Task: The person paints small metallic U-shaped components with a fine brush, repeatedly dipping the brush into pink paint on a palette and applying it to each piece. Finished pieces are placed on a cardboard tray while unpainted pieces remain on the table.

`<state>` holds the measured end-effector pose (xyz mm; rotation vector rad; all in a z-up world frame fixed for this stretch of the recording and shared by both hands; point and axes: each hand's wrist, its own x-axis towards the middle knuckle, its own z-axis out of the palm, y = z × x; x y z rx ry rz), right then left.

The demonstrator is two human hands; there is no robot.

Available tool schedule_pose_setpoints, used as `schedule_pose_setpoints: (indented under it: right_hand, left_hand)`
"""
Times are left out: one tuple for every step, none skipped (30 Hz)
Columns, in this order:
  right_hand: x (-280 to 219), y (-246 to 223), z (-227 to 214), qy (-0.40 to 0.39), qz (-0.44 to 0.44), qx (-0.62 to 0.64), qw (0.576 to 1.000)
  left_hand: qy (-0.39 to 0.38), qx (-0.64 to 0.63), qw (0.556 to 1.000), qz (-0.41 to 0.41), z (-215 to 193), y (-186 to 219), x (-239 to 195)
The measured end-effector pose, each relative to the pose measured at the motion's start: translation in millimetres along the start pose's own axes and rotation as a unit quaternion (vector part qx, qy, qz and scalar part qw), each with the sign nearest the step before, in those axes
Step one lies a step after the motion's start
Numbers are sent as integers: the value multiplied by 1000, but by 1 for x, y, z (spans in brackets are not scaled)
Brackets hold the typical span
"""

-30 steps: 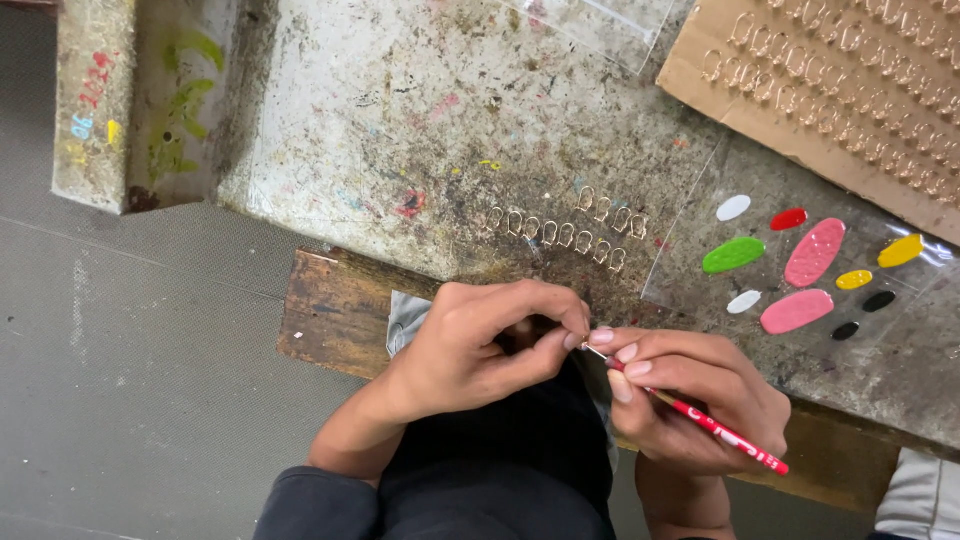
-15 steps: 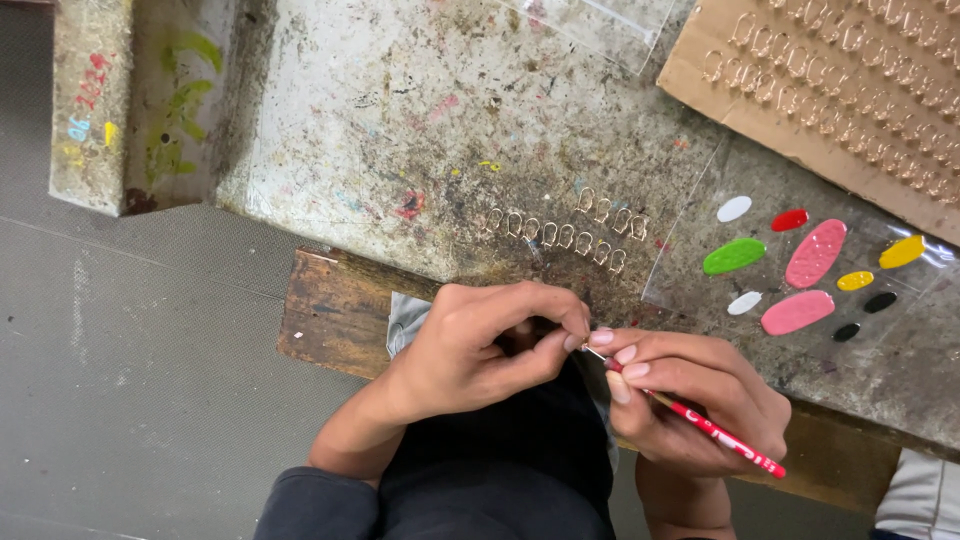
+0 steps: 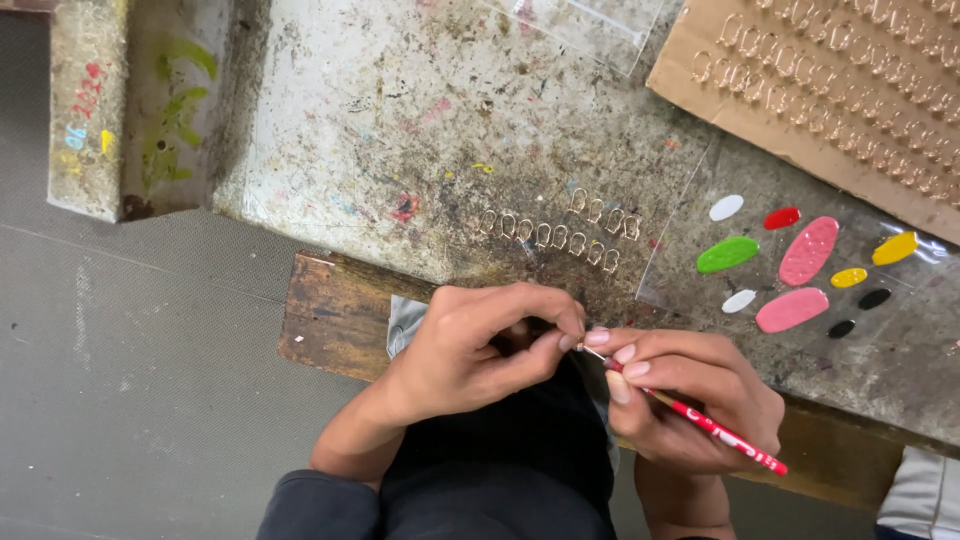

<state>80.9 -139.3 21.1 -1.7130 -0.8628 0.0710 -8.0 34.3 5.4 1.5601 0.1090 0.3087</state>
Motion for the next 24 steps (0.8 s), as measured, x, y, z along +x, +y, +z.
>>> schedule_pose_setpoints:
  right_hand:
    - [-2,0,0,1,0,0,1000]
    - [-3,1,0,8,10,-5,1000]
    - [-5,1,0,16,20,-9,1000]
    - [-6,3,-2,18,19,-9,1000]
    - [-7,5,-3,21,21,1,1000]
    - [-8,7,-5,23,23,12,999]
    - [-6,7,-3,26,22,11,999]
    - [-5,7,-2,38,8,18,999]
    - [-3,7,0,50,-7,25,998]
    - [-4,8,-1,54,-8,24,998]
    - [-5,10,-1,63,-19,21,998]
    - [-6,12,-2,73,-31,17,997]
    - [-8,13,-2,76,-32,16,996]
    - [-10,15,-2,106,-36,22,993]
    - [-11,17,-3,134,-40,29,990]
    - [-11,16,-4,137,-42,28,989]
    - [-11,16,-6,150,-60,25,987]
    - [-11,15,-8,163,-78,21,983]
    - [-12,17,-10,165,-79,22,983]
    - [-13,18,-13,186,-89,13,978]
    - [-13,20,-15,208,-99,5,973]
    - [-12,21,-17,210,-100,6,973]
    - [-11,23,-20,231,-106,-5,967]
    - [-11,24,-22,252,-113,-16,961]
  left_hand:
    - [-1,0,1000,0,0,0,0]
    - [-3,-2,1000,-4,0,-1,-1]
    - [-5,-4,1000,-8,0,-1,0]
    - [-7,-3,1000,-7,1,0,-1]
    - [-4,-5,1000,-10,1,1,0]
    - [-2,-7,1000,-14,2,1,0]
    - [-4,-7,1000,-12,2,4,1]
    - [-9,-23,1000,-17,2,6,3]
    - [-13,-40,999,-22,1,9,4]
    - [-16,-40,999,-19,2,10,5]
    - [-15,-41,999,-18,3,11,6]
    - [-14,-42,999,-16,3,12,7]
    - [-18,-41,999,-14,4,12,7]
    - [-14,-43,999,-15,5,12,7]
    - [-9,-46,999,-15,6,12,7]
    - [-12,-45,999,-13,6,13,8]
    - [-9,-37,999,-9,7,14,8]
    - [-6,-30,1000,-5,7,14,8]
    - [-7,-28,1000,-4,7,14,8]
    - [-6,-27,1000,0,8,15,8]
    - [-4,-25,1000,3,8,15,9]
    - [-6,-23,1000,5,8,15,8]
    - [-2,-27,1000,11,9,15,8]
    - [1,-31,999,16,10,15,8]
